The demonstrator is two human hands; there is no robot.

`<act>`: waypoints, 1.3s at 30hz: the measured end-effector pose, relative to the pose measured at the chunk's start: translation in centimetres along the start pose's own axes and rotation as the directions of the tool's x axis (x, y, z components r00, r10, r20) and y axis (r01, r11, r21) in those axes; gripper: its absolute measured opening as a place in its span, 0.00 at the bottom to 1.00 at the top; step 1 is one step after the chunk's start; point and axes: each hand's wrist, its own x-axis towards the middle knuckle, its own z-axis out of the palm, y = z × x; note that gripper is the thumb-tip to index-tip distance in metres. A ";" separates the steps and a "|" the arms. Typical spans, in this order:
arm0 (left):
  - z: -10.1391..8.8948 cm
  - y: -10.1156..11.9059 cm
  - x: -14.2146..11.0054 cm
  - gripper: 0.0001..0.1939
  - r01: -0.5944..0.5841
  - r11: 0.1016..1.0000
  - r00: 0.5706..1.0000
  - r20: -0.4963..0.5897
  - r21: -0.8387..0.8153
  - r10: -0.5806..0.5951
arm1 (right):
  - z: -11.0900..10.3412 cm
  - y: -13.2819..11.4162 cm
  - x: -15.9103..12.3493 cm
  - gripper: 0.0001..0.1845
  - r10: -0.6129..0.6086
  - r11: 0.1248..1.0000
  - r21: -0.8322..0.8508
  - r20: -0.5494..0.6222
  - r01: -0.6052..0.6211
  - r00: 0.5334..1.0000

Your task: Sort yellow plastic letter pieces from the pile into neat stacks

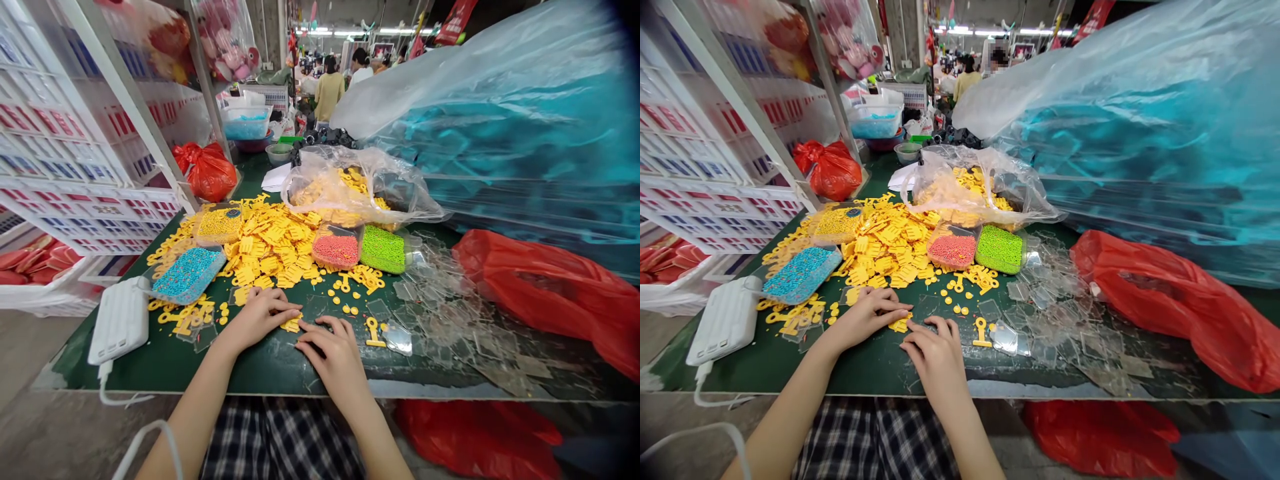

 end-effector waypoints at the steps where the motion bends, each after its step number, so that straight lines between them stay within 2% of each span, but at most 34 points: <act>1: 0.0 0.0 0.0 0.17 -0.005 1.000 1.000 0.002 0.007 0.005 | 0.0 0.0 0.0 0.04 0.002 1.000 0.002 0.002 -0.002 1.000; 4: 0.1 -0.1 0.0 0.17 -0.012 1.000 1.000 -0.022 0.009 0.012 | -0.2 0.0 0.1 0.05 0.005 1.000 0.004 0.013 -0.005 1.000; 10: -0.1 -0.4 0.2 0.19 0.000 1.000 0.987 -0.158 -0.002 -0.001 | -0.4 -0.2 0.3 0.05 0.039 0.999 -0.007 -0.015 -0.039 0.999; 15: 0.4 -0.4 0.1 0.16 -0.032 0.998 0.988 -0.148 0.045 0.038 | -0.5 -0.6 0.9 0.04 0.065 0.998 -0.009 -0.049 -0.066 0.997; 20: 0.8 -0.6 0.0 0.14 -0.072 0.994 0.990 -0.112 0.084 0.082 | 0.0 -0.7 0.8 0.03 0.029 0.999 -0.024 -0.051 -0.030 0.998; 27: 0.5 -0.3 -0.1 0.17 -0.071 0.995 0.996 -0.045 0.069 0.074 | 0.4 -0.7 0.3 0.05 0.054 0.998 -0.029 -0.072 -0.056 0.996; 30: 0.3 0.0 -0.2 0.19 -0.063 0.997 0.996 -0.065 0.045 0.066 | 0.4 -0.8 0.4 0.06 0.077 0.997 -0.017 -0.064 -0.078 0.995; 34: 0.2 0.1 -0.3 0.21 -0.042 0.999 0.987 -0.152 0.029 0.046 | 0.3 -0.7 1.0 0.07 0.123 0.992 0.008 -0.075 -0.122 0.990; 39: 0.4 -0.2 -0.3 0.16 -0.042 0.996 0.982 -0.183 0.073 0.054 | 0.7 -0.8 2.5 0.06 0.154 0.988 0.017 -0.099 -0.153 0.983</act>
